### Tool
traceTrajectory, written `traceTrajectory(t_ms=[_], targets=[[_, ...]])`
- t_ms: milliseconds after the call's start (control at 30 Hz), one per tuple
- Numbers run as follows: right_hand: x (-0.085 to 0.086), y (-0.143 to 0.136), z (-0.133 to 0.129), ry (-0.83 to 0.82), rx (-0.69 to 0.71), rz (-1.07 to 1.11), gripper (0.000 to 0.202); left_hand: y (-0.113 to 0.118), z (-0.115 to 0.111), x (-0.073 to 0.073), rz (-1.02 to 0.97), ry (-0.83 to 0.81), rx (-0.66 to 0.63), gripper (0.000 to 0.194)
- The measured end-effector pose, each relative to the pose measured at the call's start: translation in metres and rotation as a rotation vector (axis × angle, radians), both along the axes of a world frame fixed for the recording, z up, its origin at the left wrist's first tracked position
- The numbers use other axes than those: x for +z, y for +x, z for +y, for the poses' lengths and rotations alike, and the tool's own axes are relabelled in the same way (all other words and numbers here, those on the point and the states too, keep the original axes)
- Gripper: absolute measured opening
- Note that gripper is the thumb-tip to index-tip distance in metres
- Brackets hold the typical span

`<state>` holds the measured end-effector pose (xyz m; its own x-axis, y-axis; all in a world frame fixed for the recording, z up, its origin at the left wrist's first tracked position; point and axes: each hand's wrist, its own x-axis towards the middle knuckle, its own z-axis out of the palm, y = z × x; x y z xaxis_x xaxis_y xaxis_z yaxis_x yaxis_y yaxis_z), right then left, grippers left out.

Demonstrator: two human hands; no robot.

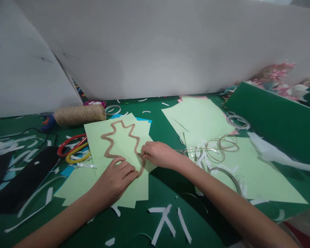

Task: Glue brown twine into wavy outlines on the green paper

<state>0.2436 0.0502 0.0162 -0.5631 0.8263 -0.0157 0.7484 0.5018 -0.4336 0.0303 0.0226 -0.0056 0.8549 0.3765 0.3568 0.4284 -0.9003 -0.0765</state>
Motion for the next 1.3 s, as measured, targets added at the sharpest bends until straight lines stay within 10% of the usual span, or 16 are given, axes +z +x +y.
traceTrajectory(t_ms=[1300], targets=[[-0.005,-0.006,0.018,-0.034,0.061,0.085,0.01,0.011,0.002,0.013,0.257,-0.292,0.175,0.048]])
